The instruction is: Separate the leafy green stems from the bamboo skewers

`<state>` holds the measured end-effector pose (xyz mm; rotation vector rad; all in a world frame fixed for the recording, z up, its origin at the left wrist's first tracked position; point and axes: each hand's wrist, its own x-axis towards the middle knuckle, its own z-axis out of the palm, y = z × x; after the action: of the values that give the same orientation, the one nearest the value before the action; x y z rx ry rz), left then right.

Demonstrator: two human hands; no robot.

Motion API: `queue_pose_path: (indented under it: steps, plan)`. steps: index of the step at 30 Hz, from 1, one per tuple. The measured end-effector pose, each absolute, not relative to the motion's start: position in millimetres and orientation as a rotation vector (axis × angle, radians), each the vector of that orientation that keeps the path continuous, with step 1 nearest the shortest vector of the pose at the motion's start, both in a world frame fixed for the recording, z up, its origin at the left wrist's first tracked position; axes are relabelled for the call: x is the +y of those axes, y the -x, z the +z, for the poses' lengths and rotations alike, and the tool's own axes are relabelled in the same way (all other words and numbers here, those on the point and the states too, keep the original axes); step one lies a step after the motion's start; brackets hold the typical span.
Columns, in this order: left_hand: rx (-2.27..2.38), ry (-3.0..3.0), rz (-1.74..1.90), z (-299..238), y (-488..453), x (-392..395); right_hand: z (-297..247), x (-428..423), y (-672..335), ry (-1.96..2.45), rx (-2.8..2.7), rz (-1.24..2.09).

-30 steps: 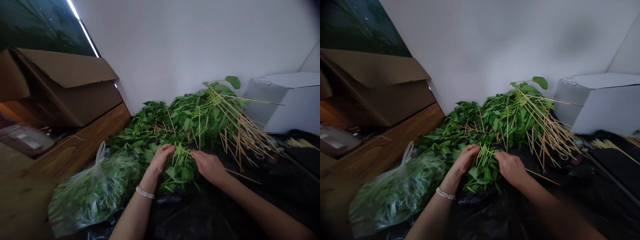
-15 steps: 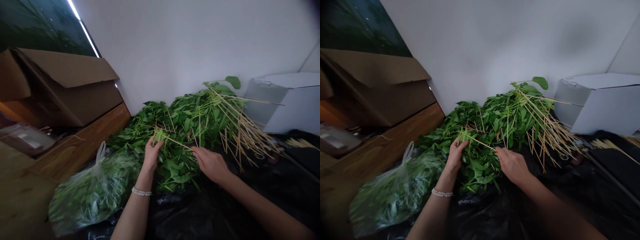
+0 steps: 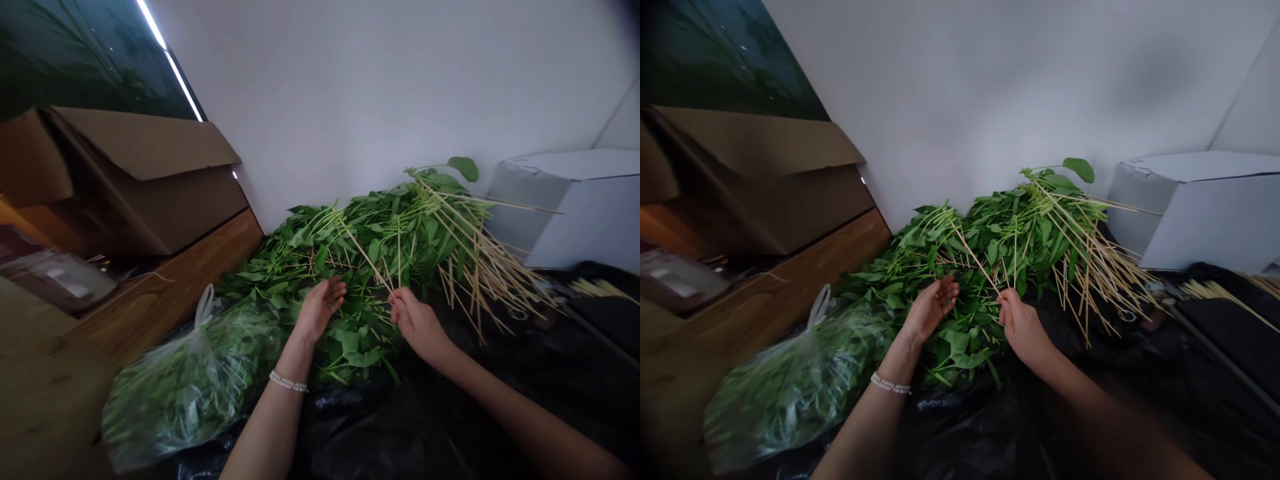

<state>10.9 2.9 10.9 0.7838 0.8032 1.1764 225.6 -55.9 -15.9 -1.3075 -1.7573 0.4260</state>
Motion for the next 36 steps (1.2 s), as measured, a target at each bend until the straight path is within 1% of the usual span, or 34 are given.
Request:
queue_pose_path:
  steps: [5,10,17,22,27,36]
  plan:
    - [0.854,-1.078,0.876,18,-31,-10,-22,-55,-224,1.297,-1.802,0.491]
    - [0.837,-1.122,0.798,12,-48,-18,-26,-58,-219,1.365,-1.887,0.509]
    - [0.814,-1.073,0.891,7,-55,-19,-23,-63,-215,1.513,-2.080,0.390]
    - [0.821,-0.940,1.051,24,-38,-10,-21,-64,-217,1.637,-2.279,0.192]
    - [0.803,-0.726,1.081,41,-18,-5,-21,-67,-215,1.652,-2.445,0.051]
    - [0.744,-0.567,1.127,69,5,5,-23,-68,-213,1.658,-2.524,-0.015]
